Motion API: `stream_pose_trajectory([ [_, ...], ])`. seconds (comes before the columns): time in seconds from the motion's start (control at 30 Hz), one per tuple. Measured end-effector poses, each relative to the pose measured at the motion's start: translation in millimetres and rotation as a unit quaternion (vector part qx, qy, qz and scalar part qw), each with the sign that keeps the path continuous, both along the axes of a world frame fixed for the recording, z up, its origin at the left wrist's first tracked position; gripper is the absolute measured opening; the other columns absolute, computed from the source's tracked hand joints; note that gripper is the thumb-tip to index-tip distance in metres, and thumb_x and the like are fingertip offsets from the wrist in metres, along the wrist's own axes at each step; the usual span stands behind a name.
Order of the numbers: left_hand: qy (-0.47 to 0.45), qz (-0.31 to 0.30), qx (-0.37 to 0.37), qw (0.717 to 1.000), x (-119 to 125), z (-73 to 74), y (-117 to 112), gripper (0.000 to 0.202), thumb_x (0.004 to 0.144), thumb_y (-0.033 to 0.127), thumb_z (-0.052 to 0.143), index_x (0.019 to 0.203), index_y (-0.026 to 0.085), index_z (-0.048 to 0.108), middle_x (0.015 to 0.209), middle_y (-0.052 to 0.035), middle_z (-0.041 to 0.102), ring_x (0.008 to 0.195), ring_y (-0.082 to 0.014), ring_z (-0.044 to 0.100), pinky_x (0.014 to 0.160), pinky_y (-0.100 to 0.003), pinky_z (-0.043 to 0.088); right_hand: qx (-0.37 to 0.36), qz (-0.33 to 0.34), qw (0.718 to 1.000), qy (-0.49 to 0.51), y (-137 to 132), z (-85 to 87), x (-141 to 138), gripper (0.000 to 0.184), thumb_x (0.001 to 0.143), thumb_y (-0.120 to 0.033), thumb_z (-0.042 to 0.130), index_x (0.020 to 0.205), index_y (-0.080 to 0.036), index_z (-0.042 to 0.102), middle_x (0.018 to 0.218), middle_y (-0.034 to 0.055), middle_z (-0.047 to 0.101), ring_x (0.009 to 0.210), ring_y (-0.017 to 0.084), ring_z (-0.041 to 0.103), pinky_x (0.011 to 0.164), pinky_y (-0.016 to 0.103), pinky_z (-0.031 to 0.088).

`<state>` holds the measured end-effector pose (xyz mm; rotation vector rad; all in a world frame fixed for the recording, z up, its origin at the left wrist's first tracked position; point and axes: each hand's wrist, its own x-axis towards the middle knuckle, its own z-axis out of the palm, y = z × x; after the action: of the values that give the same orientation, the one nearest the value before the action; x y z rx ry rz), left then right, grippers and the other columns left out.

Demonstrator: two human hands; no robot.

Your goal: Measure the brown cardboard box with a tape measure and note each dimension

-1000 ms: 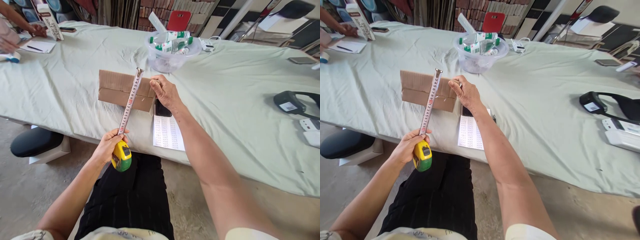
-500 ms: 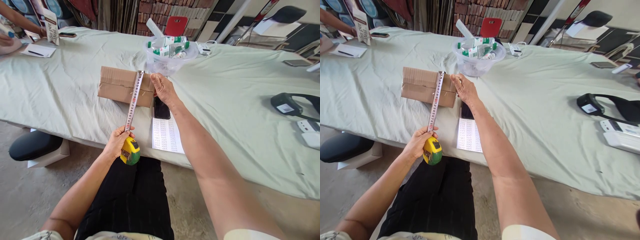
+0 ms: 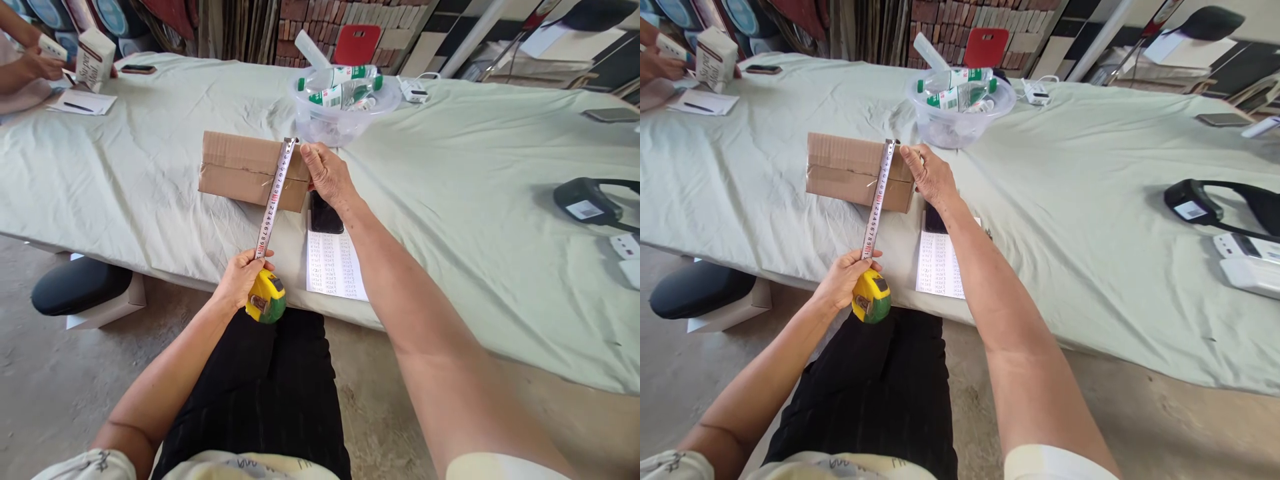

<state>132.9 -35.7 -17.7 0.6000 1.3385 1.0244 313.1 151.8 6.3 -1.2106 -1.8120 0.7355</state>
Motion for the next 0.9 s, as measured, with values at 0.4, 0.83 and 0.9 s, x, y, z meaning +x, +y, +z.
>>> stream_pose_trajectory([
  [0.4, -0.086, 0.029, 0.095, 0.991, -14, -5.4, -6, 0.027, 0.068, 0.026, 0.08, 0.091, 0.014, 0.073, 0.068, -0.0006, 0.067, 0.062, -0.0128, 0.063, 0.059, -0.024, 0.052, 0.06, -0.021, 0.997, -0.037, -23, -0.4, -5, 0.063, 0.089, -0.083, 0.046, 0.113, -0.028, 0.067, 0.074, -0.0001, 0.064, 0.076, 0.022, 0.067, 0.078, 0.037, 0.053],
  [0.83, -0.083, -0.043, 0.08, 0.992, -1, 5.5, 1, 0.016, 0.072, 0.02, 0.078, 0.087, 0.014, 0.076, 0.069, -0.0027, 0.068, 0.064, -0.0155, 0.065, 0.058, -0.026, 0.054, 0.042, -0.167, 0.952, -0.253, -90, -47.8, 154, 0.035, 0.099, -0.028, 0.043, 0.11, -0.023, 0.076, 0.089, 0.0072, 0.07, 0.08, 0.024, 0.066, 0.079, 0.041, 0.052],
  [0.9, -0.117, -0.1, 0.056, 0.987, 15, 8.8, 0, 0.015, 0.073, 0.019, 0.076, 0.086, 0.013, 0.074, 0.07, -0.004, 0.069, 0.063, -0.016, 0.065, 0.057, -0.026, 0.054, 0.016, -0.165, 0.926, -0.338, -104, -60.9, 173, 0.038, 0.095, -0.021, 0.044, 0.115, -0.027, 0.076, 0.092, 0.0076, 0.069, 0.075, 0.023, 0.062, 0.069, 0.037, 0.049],
])
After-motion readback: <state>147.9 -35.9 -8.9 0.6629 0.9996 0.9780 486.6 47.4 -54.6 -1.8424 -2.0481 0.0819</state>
